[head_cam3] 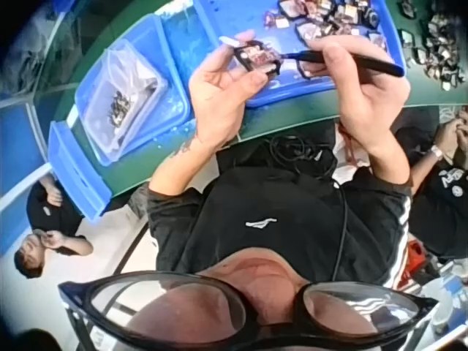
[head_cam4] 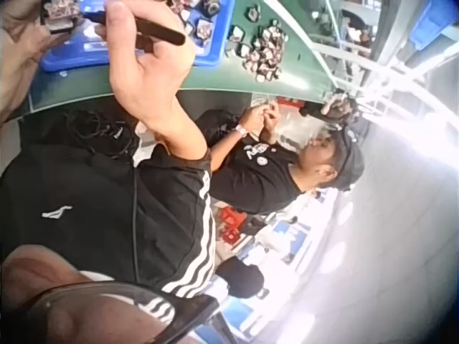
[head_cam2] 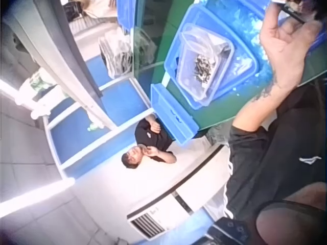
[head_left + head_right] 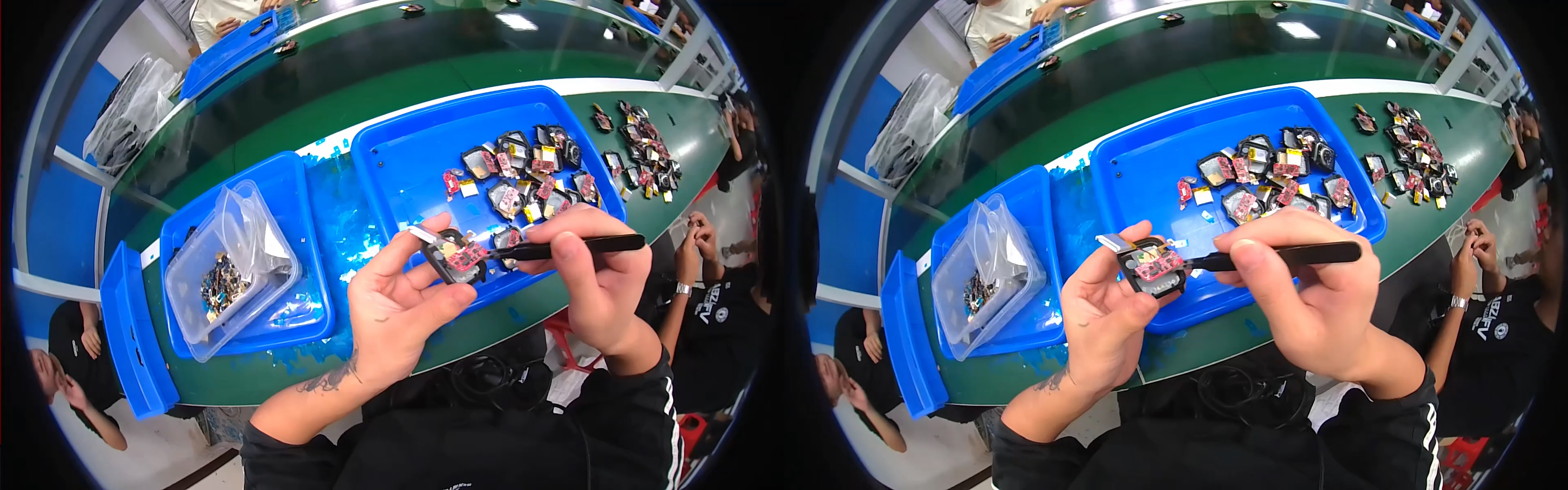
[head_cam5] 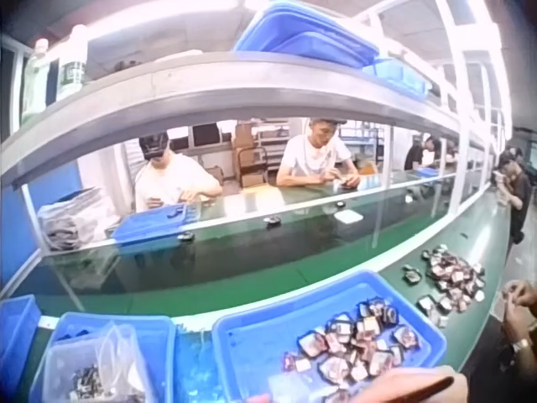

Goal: Manually assemble and inspect small electronic components using tweezers on an assembly line.

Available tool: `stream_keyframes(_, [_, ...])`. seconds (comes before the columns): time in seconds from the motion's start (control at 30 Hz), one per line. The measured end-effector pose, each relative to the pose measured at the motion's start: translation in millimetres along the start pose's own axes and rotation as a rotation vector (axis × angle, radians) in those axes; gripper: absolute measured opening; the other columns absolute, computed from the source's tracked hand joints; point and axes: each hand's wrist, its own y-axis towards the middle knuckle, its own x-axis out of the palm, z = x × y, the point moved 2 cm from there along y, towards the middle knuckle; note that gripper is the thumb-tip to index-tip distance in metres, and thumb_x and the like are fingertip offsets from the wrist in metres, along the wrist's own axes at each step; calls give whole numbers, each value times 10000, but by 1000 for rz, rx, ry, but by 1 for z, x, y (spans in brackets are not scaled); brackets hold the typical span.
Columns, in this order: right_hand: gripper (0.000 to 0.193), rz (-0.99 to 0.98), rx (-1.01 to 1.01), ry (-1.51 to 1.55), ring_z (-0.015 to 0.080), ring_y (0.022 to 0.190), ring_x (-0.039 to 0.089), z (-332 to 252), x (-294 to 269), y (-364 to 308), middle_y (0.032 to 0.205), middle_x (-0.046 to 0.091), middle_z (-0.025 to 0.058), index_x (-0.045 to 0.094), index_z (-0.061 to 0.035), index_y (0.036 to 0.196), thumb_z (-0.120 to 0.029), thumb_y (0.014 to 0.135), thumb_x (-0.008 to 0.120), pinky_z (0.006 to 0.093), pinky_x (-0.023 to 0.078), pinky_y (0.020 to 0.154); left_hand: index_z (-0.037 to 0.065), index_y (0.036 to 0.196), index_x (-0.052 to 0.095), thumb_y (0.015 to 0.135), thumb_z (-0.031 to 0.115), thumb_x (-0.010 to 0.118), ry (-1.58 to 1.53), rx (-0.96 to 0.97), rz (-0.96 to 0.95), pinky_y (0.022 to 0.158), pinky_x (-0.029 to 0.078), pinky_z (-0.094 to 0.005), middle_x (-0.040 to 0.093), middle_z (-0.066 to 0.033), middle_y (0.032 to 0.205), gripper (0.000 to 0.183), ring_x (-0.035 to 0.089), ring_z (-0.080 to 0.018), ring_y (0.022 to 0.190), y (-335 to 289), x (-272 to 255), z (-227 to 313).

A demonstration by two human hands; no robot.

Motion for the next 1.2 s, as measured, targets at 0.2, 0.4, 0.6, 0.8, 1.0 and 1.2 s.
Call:
stream_keyframes(0.2, [89,-193,-268,-348,182,692,640,-13,-5,6,806,659,147,645,77,904,26,848,598,256,517,595,-98,1340,392,744,142,804,73,175,-18,966,467,-353,551,-165,1217,763,581,-217,1092,-4,-4,-2])
stream_keyframes(0.4, [84,-61,-62,-124,177,704,653,-8,-1,4,843,650,167,630,94,907,43,853,590,259,552,623,-118,1353,352,740,-166,674,27,133,-141,971,469,-344,462,-144,1313,694,536,-222,1158,2,-7,-1])
stream_keyframes(0.6, [222,-126,-85,-214,194,699,645,-10,-5,5,849,592,151,598,79,902,-135,934,545,264,569,612,-121,1356,343,733,-167,682,38,171,-134,1005,442,-364,445,-171,1341,710,517,-230,1180,2,-9,-4])
stream_keyframes(0.8, [227,-144,-163,-260,172,663,640,-7,-6,5,796,607,138,609,67,899,-156,919,572,240,516,586,-91,1350,382,726,257,825,125,183,10,914,507,-373,518,-193,1266,841,590,-238,1074,1,-6,-6])
stream_keyframes(1.0, [252,-206,-279,-330,169,657,626,-7,-9,5,788,609,128,612,60,903,-190,916,580,246,477,620,-95,1345,380,754,287,802,167,155,-19,903,513,-375,528,-187,1252,820,597,-243,1067,2,-7,-6])
stream_keyframes(1.2, [305,-61,-60,-163,152,655,625,-2,-8,2,821,594,122,597,55,914,-246,934,556,235,489,613,-79,1339,396,773,320,782,180,143,-15,873,529,-368,541,-167,1237,793,610,-242,1044,2,-8,-6])
